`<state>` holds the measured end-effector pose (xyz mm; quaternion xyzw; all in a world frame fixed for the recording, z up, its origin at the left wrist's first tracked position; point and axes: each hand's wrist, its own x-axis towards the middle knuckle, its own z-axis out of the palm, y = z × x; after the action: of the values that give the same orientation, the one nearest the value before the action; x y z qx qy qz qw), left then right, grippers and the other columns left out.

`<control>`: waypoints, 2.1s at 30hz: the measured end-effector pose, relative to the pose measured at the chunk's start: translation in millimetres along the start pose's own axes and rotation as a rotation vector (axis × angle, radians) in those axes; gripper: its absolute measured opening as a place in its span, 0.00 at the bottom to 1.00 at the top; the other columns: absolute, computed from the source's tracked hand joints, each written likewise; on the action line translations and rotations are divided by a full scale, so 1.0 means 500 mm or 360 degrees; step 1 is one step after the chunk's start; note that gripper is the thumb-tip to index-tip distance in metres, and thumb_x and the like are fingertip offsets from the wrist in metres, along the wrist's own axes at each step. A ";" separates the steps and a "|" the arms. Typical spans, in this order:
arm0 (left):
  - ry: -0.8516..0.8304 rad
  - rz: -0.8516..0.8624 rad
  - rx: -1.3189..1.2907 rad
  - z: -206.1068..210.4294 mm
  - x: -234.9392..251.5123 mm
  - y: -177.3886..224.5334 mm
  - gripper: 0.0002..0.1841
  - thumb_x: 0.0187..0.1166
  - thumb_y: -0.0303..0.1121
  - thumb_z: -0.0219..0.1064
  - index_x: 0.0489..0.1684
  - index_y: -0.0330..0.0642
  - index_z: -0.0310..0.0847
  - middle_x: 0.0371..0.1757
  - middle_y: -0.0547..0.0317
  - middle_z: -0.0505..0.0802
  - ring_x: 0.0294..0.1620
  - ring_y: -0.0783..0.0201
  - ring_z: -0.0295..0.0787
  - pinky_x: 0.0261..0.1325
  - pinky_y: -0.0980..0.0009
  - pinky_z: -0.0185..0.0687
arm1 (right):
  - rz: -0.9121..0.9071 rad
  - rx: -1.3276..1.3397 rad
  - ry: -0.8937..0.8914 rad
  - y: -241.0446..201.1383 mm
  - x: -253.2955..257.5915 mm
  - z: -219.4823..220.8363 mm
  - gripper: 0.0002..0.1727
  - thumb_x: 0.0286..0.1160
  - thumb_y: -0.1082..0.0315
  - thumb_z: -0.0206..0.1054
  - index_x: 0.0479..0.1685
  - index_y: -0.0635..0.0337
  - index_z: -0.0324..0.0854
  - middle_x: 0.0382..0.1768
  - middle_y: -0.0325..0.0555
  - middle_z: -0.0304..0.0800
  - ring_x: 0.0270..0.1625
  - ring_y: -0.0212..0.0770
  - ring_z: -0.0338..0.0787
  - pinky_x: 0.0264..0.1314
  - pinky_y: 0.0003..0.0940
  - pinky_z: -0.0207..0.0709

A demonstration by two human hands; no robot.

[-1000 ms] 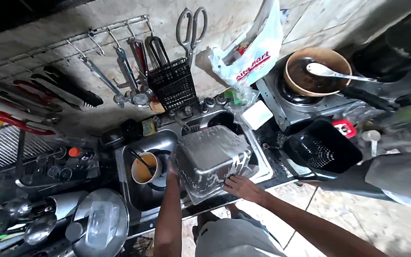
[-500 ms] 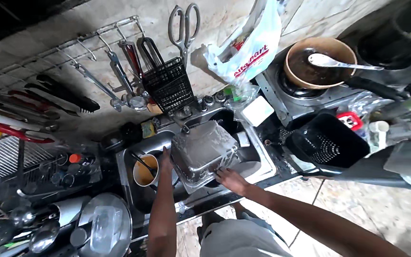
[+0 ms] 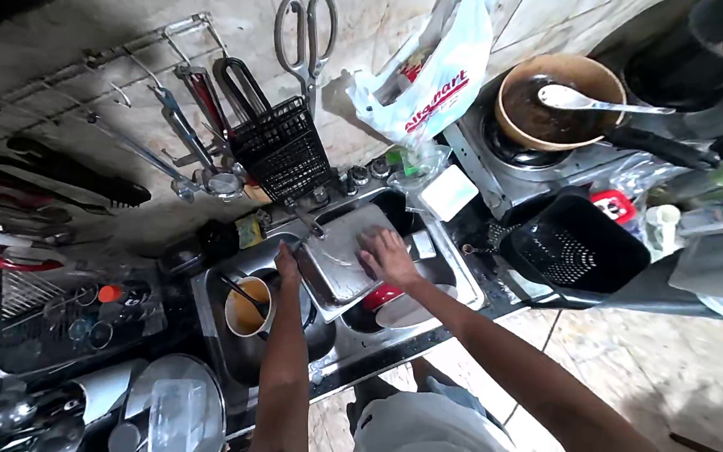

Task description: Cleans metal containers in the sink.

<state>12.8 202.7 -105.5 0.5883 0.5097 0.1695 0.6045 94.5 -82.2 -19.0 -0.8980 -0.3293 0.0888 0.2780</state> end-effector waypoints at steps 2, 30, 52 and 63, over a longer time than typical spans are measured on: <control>0.0007 0.0012 0.0005 0.016 0.009 -0.009 0.35 0.89 0.61 0.50 0.38 0.32 0.84 0.32 0.45 0.86 0.35 0.55 0.83 0.45 0.53 0.83 | 0.0087 -0.0014 0.0013 0.038 0.053 0.034 0.39 0.88 0.34 0.43 0.89 0.48 0.67 0.93 0.47 0.57 0.96 0.51 0.53 0.96 0.62 0.41; -0.0005 0.0114 0.0392 -0.053 0.032 0.006 0.32 0.90 0.58 0.50 0.43 0.33 0.86 0.35 0.45 0.89 0.37 0.55 0.86 0.47 0.52 0.84 | 0.0790 0.0562 0.0048 0.054 0.047 0.020 0.44 0.79 0.30 0.58 0.88 0.48 0.68 0.74 0.56 0.83 0.73 0.59 0.85 0.75 0.66 0.75; -0.0072 -0.0089 0.0014 -0.126 -0.059 0.009 0.29 0.97 0.48 0.38 0.82 0.35 0.67 0.76 0.41 0.81 0.73 0.57 0.79 0.76 0.58 0.75 | 0.1013 0.1253 -0.0106 0.113 0.050 0.017 0.32 0.82 0.38 0.62 0.78 0.48 0.79 0.72 0.50 0.86 0.72 0.51 0.86 0.73 0.62 0.77; 0.0008 -0.0013 0.0202 -0.101 -0.107 0.019 0.27 0.96 0.44 0.44 0.81 0.30 0.68 0.77 0.37 0.80 0.78 0.52 0.76 0.81 0.56 0.70 | 0.1257 0.1310 -0.0217 0.151 0.024 0.070 0.29 0.89 0.42 0.57 0.65 0.58 0.85 0.58 0.58 0.90 0.60 0.51 0.89 0.65 0.56 0.80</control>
<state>-47.5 189.1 -64.1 0.6229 0.5234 0.1359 0.5653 132.6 -106.2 -89.9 -0.7629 0.0758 0.3646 0.5285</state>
